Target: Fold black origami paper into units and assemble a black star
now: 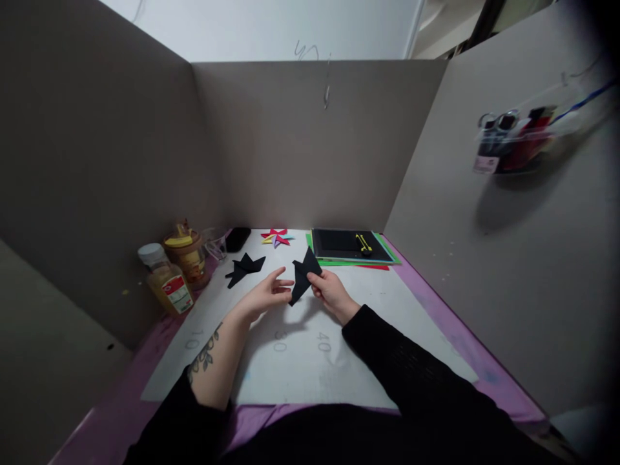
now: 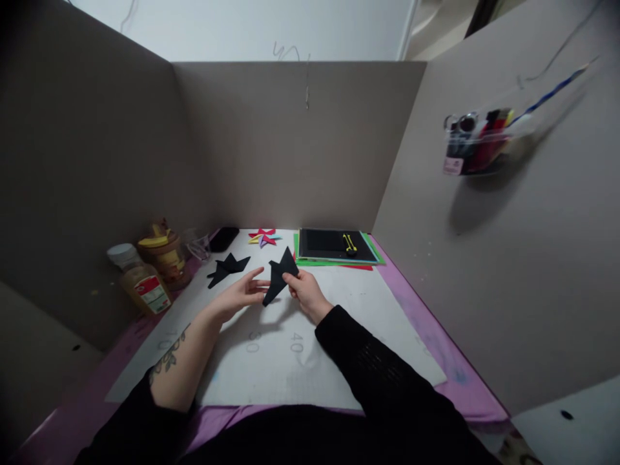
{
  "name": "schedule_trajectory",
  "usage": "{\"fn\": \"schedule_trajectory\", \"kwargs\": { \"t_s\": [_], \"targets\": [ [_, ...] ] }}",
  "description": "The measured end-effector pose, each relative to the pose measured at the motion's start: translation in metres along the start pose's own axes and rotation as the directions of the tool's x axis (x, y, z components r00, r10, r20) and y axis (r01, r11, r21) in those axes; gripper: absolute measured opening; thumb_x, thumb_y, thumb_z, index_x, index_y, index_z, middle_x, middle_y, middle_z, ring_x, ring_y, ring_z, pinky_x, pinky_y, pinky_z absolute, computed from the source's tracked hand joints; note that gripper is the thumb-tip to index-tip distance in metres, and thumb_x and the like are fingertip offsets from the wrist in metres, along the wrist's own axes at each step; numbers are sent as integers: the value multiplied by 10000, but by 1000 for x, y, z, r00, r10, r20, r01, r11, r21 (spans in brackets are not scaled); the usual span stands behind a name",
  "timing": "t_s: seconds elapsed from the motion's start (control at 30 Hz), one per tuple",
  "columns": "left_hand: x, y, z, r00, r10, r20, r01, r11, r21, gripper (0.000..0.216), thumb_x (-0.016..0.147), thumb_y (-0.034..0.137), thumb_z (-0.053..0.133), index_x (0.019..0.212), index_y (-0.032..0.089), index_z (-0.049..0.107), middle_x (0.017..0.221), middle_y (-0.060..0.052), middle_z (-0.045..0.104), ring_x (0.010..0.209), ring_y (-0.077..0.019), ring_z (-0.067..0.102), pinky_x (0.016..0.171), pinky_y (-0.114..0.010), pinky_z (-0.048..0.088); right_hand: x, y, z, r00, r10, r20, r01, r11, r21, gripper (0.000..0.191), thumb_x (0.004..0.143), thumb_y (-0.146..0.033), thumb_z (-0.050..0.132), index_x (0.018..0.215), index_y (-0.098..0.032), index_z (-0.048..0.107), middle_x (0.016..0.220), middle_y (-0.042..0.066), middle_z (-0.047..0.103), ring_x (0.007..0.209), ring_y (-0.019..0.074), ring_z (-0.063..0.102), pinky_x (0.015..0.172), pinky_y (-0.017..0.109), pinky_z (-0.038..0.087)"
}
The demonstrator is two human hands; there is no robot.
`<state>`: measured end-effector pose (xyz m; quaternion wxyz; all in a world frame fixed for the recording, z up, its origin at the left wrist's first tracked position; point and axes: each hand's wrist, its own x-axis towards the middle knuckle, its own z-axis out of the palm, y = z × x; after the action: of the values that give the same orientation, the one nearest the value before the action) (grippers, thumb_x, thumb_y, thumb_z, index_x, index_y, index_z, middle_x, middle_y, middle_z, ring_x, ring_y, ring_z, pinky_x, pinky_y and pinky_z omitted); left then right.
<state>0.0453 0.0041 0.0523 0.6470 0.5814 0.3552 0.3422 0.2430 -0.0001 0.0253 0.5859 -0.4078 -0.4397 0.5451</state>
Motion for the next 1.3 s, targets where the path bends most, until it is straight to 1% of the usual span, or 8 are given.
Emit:
{"fn": "schedule_trajectory", "kwargs": {
  "t_s": [0.13, 0.23, 0.4, 0.53, 0.6, 0.8, 1.0, 1.3],
  "targets": [
    [-1, 4, 10, 991, 56, -123, -61, 998, -36, 845, 615, 336, 789, 1333, 132, 394, 982, -111, 663, 855, -200, 633, 738, -283, 460, -11, 2, 9, 970, 56, 236, -11, 982, -187, 301, 647, -394, 708, 591, -168, 518, 404, -74, 423, 367, 56, 308, 393, 219, 178],
    [0, 3, 14, 991, 38, -125, -37, 999, 9, 705, 575, 342, 804, 1186, 121, 531, 763, -44, 678, 689, -180, 637, 633, -255, 450, -18, 2, 14, 921, 128, 368, -18, 958, -287, 277, 688, -374, 680, 583, -162, 537, 405, -70, 410, 378, 61, 307, 403, 223, 175],
    [6, -3, 10, 976, 50, -210, -64, 996, -60, 488, 544, 351, 816, 925, 109, 629, 728, -62, 695, 623, -170, 632, 607, -260, 467, -23, 2, 21, 940, 105, 326, -26, 971, -236, 321, 702, -401, 673, 570, -171, 493, 433, -63, 428, 385, 55, 312, 397, 213, 187],
    [10, -5, 7, 941, 78, -328, -136, 978, -158, 435, 541, 351, 817, 860, 125, 626, 727, -47, 687, 625, -153, 621, 602, -250, 472, -28, 6, 29, 894, 229, 386, -101, 940, -325, 245, 703, -354, 659, 608, -163, 537, 417, -60, 453, 352, 54, 321, 368, 205, 205],
    [10, -4, 6, 939, 68, -337, -129, 978, -163, 422, 542, 355, 814, 847, 133, 626, 738, -38, 679, 643, -145, 614, 601, -240, 464, -30, 9, 32, 901, 247, 358, -105, 922, -373, 213, 713, -321, 639, 606, -162, 545, 413, -54, 465, 344, 58, 339, 357, 200, 214],
    [11, -5, 0, 897, -2, -442, -52, 993, -109, 408, 518, 398, 802, 757, 147, 585, 703, -3, 619, 639, -122, 578, 554, -205, 411, -26, 12, 28, 970, 141, 200, -79, 954, -291, 315, 769, -414, 585, 583, -182, 480, 439, -56, 464, 351, 57, 355, 352, 188, 224],
    [17, -9, -6, 839, -39, -543, -72, 981, -182, 448, 472, 401, 816, 741, 153, 558, 688, 10, 603, 624, -115, 570, 558, -213, 413, -22, 12, 26, 986, 5, 168, 54, 937, -344, 368, 776, -481, 569, 574, -192, 464, 448, -62, 425, 394, 72, 328, 389, 202, 239],
    [17, -4, -13, 811, -63, -581, -78, 974, -215, 455, 446, 400, 827, 713, 154, 553, 655, 23, 593, 617, -111, 567, 561, -212, 408, -18, 15, 15, 988, -120, 102, 148, 927, -343, 446, 738, -510, 620, 495, -201, 409, 432, -45, 430, 426, 88, 351, 449, 230, 264]
  ]
}}
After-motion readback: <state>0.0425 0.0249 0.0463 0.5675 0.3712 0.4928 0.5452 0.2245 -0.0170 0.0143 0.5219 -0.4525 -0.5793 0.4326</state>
